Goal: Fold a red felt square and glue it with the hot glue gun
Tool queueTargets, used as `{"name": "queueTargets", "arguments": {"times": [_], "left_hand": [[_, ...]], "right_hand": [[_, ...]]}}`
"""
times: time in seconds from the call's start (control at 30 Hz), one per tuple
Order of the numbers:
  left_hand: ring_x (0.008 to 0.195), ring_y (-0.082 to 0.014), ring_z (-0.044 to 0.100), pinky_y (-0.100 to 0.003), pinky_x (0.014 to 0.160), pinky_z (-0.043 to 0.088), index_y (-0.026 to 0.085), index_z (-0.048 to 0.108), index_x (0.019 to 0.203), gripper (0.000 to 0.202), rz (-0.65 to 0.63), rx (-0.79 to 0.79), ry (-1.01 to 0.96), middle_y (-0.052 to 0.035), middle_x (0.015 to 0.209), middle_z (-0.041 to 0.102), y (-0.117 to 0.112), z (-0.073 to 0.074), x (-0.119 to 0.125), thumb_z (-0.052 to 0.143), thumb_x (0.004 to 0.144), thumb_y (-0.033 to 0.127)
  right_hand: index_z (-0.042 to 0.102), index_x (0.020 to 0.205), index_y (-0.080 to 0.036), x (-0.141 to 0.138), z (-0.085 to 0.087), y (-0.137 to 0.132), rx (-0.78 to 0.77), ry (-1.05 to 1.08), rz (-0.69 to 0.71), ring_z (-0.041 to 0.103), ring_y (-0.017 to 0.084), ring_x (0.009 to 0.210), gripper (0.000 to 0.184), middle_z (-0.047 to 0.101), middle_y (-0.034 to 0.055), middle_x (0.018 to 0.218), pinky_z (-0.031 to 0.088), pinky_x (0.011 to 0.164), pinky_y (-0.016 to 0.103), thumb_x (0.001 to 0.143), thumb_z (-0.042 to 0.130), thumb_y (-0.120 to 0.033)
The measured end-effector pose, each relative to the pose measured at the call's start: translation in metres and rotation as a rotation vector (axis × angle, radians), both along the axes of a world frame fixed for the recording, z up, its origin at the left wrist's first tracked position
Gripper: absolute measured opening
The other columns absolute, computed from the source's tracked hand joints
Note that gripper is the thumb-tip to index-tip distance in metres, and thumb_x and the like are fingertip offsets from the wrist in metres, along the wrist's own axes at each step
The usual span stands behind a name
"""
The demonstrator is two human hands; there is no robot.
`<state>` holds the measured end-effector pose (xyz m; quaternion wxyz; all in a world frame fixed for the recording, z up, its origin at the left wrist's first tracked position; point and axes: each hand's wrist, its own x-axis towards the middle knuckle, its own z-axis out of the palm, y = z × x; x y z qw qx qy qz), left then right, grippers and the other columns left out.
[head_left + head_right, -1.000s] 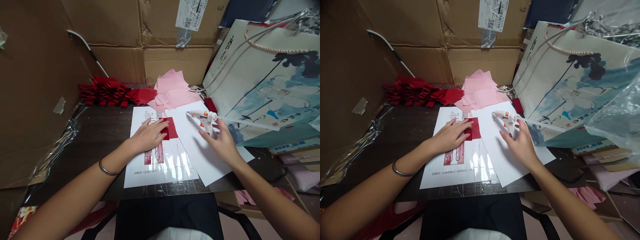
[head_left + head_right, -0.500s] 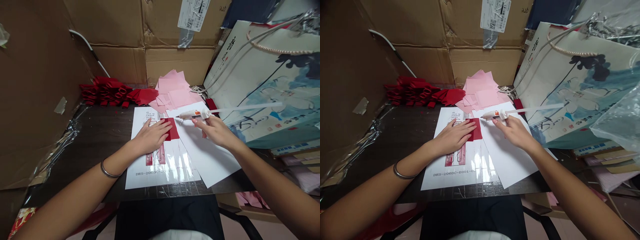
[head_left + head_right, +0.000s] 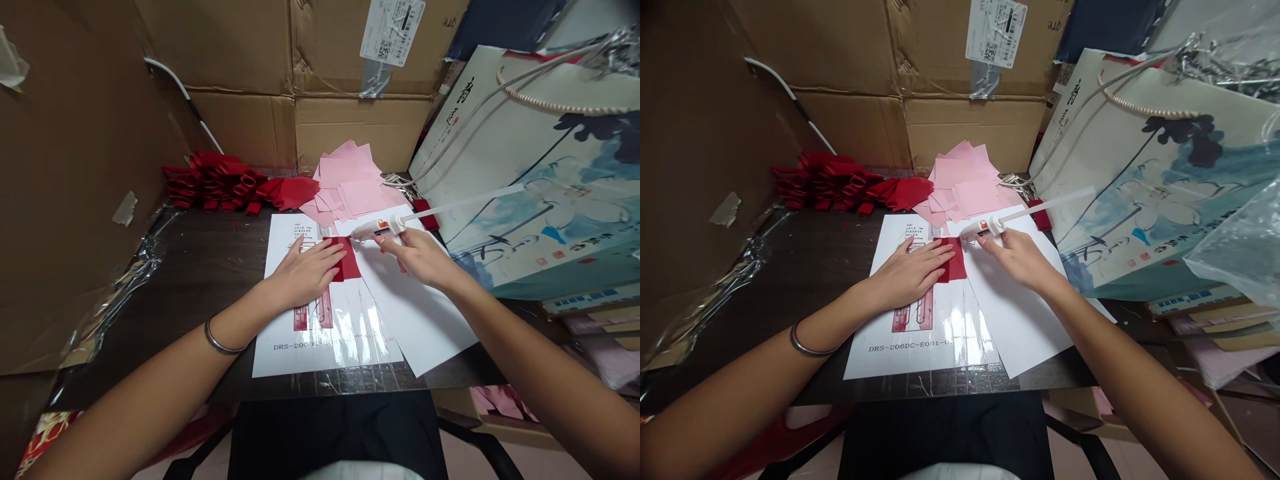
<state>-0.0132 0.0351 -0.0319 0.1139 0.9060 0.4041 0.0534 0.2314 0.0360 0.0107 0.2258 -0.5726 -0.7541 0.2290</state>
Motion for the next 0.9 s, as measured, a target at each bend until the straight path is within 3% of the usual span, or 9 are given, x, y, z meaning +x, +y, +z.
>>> {"name": "queueTargets", "arguments": {"times": [0.1,0.2,0.47,0.67,0.9], "left_hand": [[0.147,-0.0213,0.026,-0.055,0.12,0.008,0.026,0.036,0.147,0.047,0.008,-0.003,0.017,-0.0008,0.157,0.033,-0.001,0.001,0.001,0.029,0.101,0.032],[0.147,-0.0208,0.026,-0.056,0.12,0.009,0.025,0.034,0.148,0.048,0.02,-0.009,0.021,0.0,0.157,0.032,-0.001,0.003,0.002,0.029,0.101,0.031],[0.146,-0.0215,0.027,-0.058,0.119,0.011,0.025,0.033,0.148,0.048,0.024,-0.016,0.007,-0.0002,0.157,0.033,-0.001,0.003,0.002,0.03,0.1,0.031],[0.146,-0.0216,0.028,-0.057,0.12,0.01,0.024,0.036,0.147,0.047,0.03,-0.013,0.002,-0.0008,0.156,0.034,-0.002,0.004,0.002,0.03,0.1,0.03],[0.146,-0.0216,0.028,-0.06,0.119,0.012,0.023,0.035,0.147,0.048,0.029,-0.018,0.02,-0.0004,0.156,0.033,-0.002,0.006,0.003,0.03,0.1,0.03]], "right_hand": [[0.07,0.093,-0.021,-0.003,0.006,0.0,-0.089,-0.064,-0.043,0.059,0.021,0.061,0.044,0.065,0.0065,0.069,0.042,0.058,0.035,0.094,0.042,-0.054],[0.068,0.097,-0.02,-0.007,0.012,-0.001,-0.128,-0.113,-0.048,0.057,0.021,0.06,0.044,0.063,0.0056,0.069,0.04,0.06,0.035,0.094,0.04,-0.054],[0.068,0.104,-0.02,-0.009,0.013,0.0,-0.104,-0.169,-0.029,0.057,0.021,0.062,0.045,0.061,0.0043,0.066,0.04,0.064,0.035,0.095,0.037,-0.053],[0.067,0.106,-0.02,-0.008,0.01,0.0,-0.038,-0.17,-0.014,0.061,0.025,0.079,0.043,0.067,0.0083,0.084,0.042,0.071,0.036,0.094,0.039,-0.05],[0.067,0.095,-0.019,-0.009,0.01,0.0,-0.053,-0.224,-0.053,0.055,0.022,0.068,0.044,0.062,0.0068,0.073,0.038,0.063,0.034,0.094,0.038,-0.053]]}}
